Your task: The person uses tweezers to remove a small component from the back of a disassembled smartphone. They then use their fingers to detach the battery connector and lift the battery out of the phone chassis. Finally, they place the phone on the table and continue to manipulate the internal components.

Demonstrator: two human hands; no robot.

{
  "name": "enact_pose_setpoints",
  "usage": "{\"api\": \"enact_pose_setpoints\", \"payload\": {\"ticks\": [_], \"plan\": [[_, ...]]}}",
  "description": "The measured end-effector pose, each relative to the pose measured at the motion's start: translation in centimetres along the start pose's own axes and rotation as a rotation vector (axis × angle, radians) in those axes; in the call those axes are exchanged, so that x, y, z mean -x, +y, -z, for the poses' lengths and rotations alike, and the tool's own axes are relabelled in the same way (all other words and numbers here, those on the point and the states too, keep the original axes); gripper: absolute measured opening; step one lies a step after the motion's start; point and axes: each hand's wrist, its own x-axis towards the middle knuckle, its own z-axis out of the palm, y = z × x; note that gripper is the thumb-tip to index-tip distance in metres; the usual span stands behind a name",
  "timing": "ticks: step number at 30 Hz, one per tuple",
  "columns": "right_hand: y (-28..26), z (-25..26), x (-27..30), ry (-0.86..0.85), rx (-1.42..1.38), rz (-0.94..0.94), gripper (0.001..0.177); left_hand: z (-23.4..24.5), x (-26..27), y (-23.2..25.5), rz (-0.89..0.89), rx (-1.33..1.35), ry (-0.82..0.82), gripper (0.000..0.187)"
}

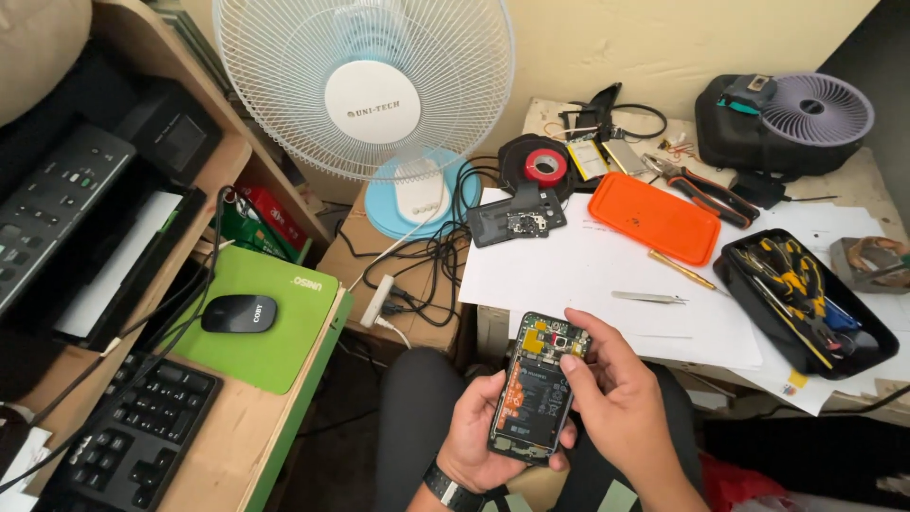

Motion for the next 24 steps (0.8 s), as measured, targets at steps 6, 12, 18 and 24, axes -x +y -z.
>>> {"api": "enact_pose_setpoints", "payload": {"ticks": [6, 12, 18, 24], "plan": [[0.1, 0.3, 0.1, 0.042, 0.136, 0.065, 0.051, 0.6, 0.0, 0.0, -0.001, -0.056, 0.003, 0.072], [0.4, 0.4, -0.2, 0.063, 0.079, 0.060, 0.051, 1.4, -0.2, -0.3, -0.032, -0.043, 0.013, 0.074], [4.8, -0.1, -1.1, 0.047, -0.211, -0.034, 0.063, 2.3, -0.9, -0.4, -0.056, -0.214, 0.100, 0.083], [5.7, -0.8, -0.9, 0.028, -0.431, -0.060, 0.067, -0.3, -1.3, 0.1, -0.301, -0.446, 0.269, 0.058]]}}
